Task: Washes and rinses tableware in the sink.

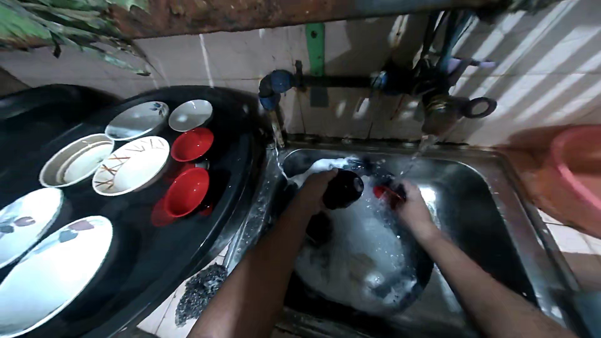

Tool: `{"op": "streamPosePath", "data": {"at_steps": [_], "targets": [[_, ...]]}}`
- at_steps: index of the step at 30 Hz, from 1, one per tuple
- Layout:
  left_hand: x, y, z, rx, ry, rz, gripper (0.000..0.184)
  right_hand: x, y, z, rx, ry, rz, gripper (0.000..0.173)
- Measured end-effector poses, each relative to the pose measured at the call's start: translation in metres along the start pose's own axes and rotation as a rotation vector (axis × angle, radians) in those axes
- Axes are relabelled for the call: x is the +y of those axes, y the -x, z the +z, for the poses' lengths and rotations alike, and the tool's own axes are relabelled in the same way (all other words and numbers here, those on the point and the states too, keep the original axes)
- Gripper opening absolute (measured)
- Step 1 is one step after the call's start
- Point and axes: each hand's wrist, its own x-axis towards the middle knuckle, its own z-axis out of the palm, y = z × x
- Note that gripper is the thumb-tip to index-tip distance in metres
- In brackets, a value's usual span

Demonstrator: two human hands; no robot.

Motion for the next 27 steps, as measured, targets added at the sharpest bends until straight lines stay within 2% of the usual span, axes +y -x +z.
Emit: {"op": "streamPosePath", "data": {"at_steps": [2,4,6,8,10,13,16,18,19,20,23,24,25,27], "targets": [[-0.005,0.004,-0.005,0.028,0.058,-0.05,0.045,0.029,0.016,0.02,-0.022,-0.061,0.115,0.056],[-0.01,0.008,-0.009,0.039,0.018,-0.06,0.045,0.033,0.022,0.028,-0.045,-0.346,0.374,0.061],[-0.015,0.008,-0.012,0.035,-0.009,-0.063,0.045,0.012,0.018,0.021,-0.041,-0.688,0.671,0.058],[-0.019,0.006,-0.013,0.023,-0.024,-0.075,0.043,-0.017,0.007,0.007,-0.068,-0.901,0.829,0.046],[-0.02,0.006,-0.011,0.009,-0.042,-0.085,0.043,-0.053,0.0,-0.008,-0.142,-0.811,0.748,0.049],[-0.02,0.006,-0.003,0.009,-0.068,-0.056,0.036,-0.096,-0.007,-0.023,-0.166,-0.462,0.449,0.066],[-0.02,0.006,0.001,-0.04,-0.046,-0.007,0.036,-0.116,-0.012,-0.033,-0.077,-0.214,0.104,0.074],[-0.023,0.005,0.002,-0.011,0.051,-0.027,0.037,-0.119,-0.01,-0.039,0.015,-0.13,-0.051,0.072],[-0.022,0.006,0.001,0.0,0.093,-0.045,0.038,-0.118,-0.009,-0.04,0.039,-0.15,-0.051,0.067],[-0.022,0.006,0.001,0.015,0.124,-0.051,0.038,-0.116,-0.009,-0.041,0.048,-0.236,0.035,0.06],[-0.022,0.008,-0.003,-0.004,0.171,-0.007,0.036,-0.108,-0.006,-0.038,0.05,-0.806,0.461,0.037],[-0.021,0.008,-0.003,-0.013,0.19,0.002,0.035,-0.101,-0.005,-0.037,0.001,-1.006,0.568,0.032],[-0.021,0.008,-0.003,-0.033,0.219,0.009,0.035,-0.093,-0.003,-0.035,-0.074,-1.153,0.641,0.034],[-0.019,0.012,-0.001,-0.112,0.236,0.025,0.034,-0.079,0.007,-0.03,-0.214,-1.287,0.7,0.041]]}}
